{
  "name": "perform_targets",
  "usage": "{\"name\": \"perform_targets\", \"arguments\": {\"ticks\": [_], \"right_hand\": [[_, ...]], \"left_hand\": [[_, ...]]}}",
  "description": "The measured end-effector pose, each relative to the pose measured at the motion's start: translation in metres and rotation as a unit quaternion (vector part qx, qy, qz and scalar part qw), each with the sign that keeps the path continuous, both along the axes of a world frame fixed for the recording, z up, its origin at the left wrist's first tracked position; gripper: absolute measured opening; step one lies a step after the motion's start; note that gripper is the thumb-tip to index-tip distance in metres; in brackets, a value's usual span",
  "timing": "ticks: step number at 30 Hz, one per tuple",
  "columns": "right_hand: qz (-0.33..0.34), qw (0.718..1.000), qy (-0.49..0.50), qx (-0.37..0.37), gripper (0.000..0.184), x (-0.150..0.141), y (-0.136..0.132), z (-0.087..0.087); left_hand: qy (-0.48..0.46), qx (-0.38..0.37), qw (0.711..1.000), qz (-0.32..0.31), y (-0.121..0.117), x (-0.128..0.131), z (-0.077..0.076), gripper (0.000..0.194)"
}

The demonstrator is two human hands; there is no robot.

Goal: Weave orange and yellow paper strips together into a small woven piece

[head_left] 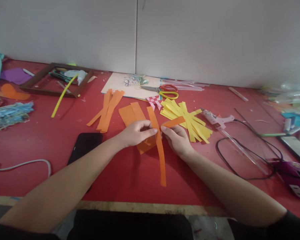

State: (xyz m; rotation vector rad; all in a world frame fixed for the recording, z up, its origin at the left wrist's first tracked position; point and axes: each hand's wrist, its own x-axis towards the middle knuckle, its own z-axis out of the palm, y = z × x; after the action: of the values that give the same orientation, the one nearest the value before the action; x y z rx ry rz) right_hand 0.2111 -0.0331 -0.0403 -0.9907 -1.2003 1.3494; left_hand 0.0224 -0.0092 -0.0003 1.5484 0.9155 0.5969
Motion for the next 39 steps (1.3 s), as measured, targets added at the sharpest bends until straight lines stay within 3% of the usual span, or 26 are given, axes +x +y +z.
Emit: {"name": "perform_targets", "arguments": {"ticks": [5, 27, 39], "right_hand": [[0.024, 1.0, 0.003, 0.008, 0.013, 0.0011, -0.0005, 0.0003], [-0.006, 1.0, -0.025, 0.007, 0.021, -0.0004, -0.0007, 0.0038], [-0.019, 0.999, -0.035, -0.006, 0.022, -0.0022, -0.0013, 0.0063]], "left_hand": [[0.001, 0.003, 1.0, 0.003, -0.0006, 0.0, 0.0005, 0.028], [-0.028, -0.063, 0.997, 0.033, -0.0001, -0.0011, 0.0009, 0.026], [0.009, -0.064, 0.998, -0.017, -0.004, -0.0009, 0.0001, 0.045]]}}
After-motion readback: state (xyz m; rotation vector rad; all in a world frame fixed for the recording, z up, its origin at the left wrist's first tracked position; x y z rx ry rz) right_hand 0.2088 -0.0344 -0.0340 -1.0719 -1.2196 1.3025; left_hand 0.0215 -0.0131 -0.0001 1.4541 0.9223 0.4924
